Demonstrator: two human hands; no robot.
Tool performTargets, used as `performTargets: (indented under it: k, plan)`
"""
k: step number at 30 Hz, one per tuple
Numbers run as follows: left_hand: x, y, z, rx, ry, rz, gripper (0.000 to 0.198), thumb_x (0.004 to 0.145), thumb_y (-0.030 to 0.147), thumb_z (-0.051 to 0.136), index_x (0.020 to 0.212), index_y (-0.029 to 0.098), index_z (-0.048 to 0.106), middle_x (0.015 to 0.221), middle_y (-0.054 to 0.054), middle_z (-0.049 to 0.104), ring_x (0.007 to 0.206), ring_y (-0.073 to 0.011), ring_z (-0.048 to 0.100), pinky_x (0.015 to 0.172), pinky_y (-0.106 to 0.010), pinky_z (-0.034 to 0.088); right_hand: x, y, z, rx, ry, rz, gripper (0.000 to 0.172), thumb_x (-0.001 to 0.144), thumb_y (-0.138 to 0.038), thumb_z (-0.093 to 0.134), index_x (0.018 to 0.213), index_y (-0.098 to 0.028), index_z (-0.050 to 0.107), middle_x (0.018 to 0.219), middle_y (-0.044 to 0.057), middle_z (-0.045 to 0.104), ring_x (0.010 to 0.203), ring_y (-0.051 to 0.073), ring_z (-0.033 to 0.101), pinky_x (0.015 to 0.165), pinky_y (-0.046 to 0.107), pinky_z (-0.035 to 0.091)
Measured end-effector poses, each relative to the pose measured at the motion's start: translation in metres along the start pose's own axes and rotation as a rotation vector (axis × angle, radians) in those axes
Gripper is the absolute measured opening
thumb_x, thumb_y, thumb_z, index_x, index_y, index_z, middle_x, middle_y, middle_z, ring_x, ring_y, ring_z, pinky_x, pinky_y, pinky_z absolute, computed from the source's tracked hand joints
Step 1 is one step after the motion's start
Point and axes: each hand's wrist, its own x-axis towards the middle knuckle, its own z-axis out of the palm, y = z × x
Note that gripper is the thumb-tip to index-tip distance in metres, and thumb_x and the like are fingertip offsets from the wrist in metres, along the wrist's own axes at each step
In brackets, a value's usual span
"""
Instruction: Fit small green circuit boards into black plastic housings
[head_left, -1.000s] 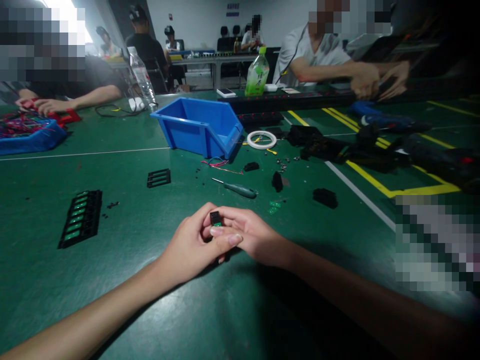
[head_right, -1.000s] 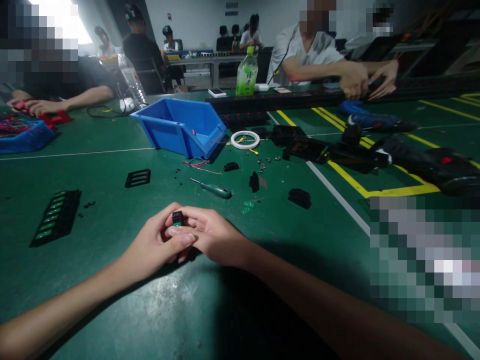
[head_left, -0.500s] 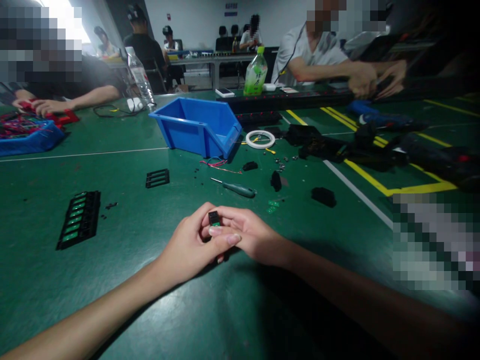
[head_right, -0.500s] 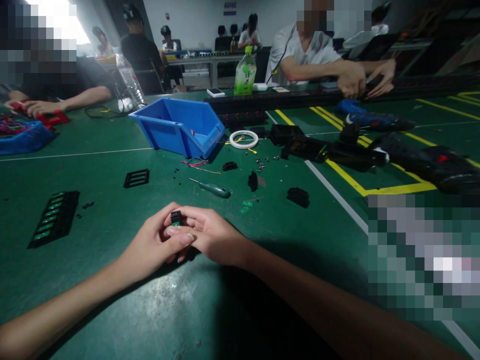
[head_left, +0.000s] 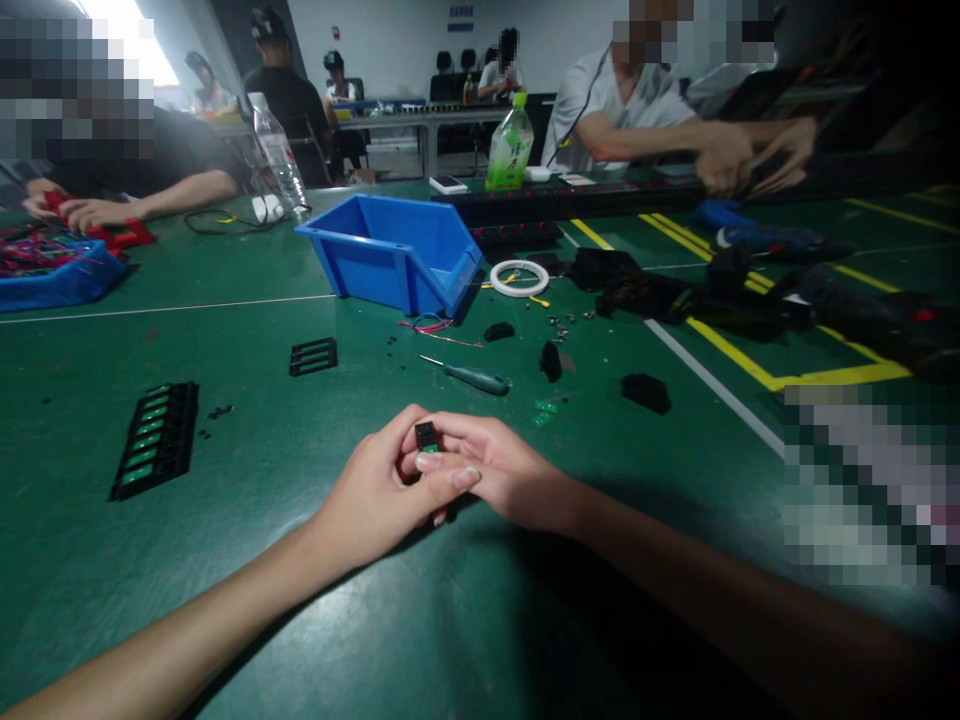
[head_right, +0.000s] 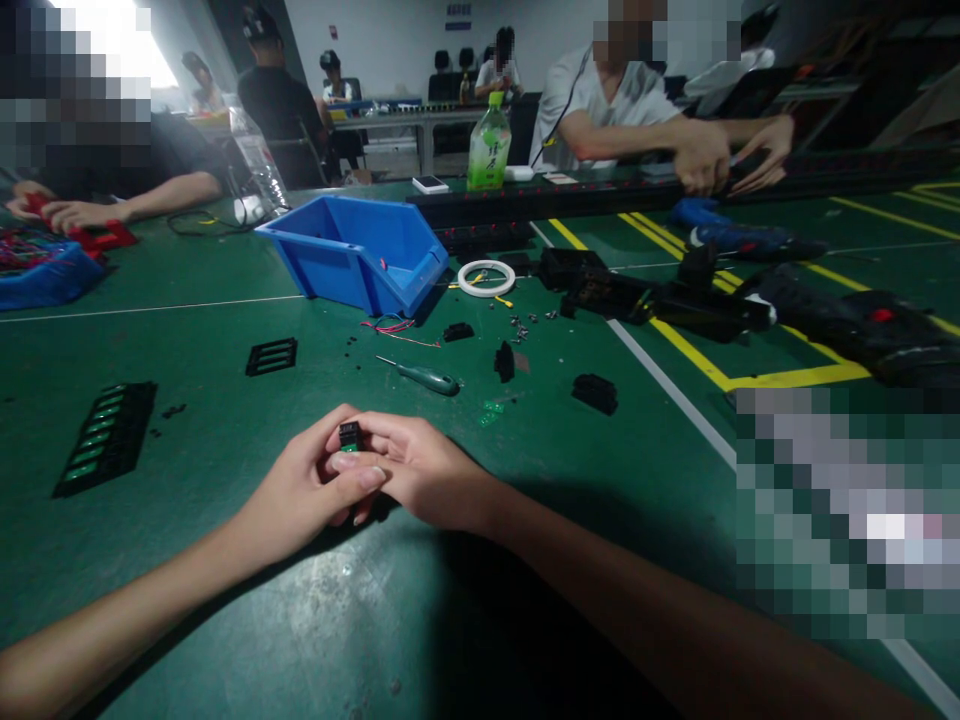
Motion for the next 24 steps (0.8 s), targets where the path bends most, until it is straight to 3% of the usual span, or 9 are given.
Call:
performTargets:
  k: [19, 24]
  plan:
    - [0.0013, -0.0008, -0.0001, -0.024, -0.004, 0.017, 0.03, 0.088, 0.036, 0.077, 0.098, 0.018, 0.055, 0.066, 0.005, 0.061, 0.05, -0.006, 0.053, 0.048, -0.014, 0.041, 0.0001, 0.0009, -0.0009, 0.003, 0.007, 0.012, 0.02, 0.089, -0.027, 0.077, 0.104, -0.015, 0.069, 0.092, 0.003, 0.067, 0.075, 0.012, 0.066, 0.063, 0.02, 0.055]
    - [0.0007, -0.0017, -0.0002, 0.002, 0.008, 0.024, 0.031, 0.089, 0.039, 0.076, 0.098, 0.017, 0.055, 0.065, 0.005, 0.061, 0.049, -0.006, 0.053, 0.047, -0.015, 0.04, -0.0007, 0.0005, -0.0008, -0.002, 0.004, 0.019, 0.024, 0.093, -0.034, 0.073, 0.107, -0.015, 0.069, 0.093, 0.003, 0.067, 0.073, 0.011, 0.065, 0.064, 0.021, 0.055]
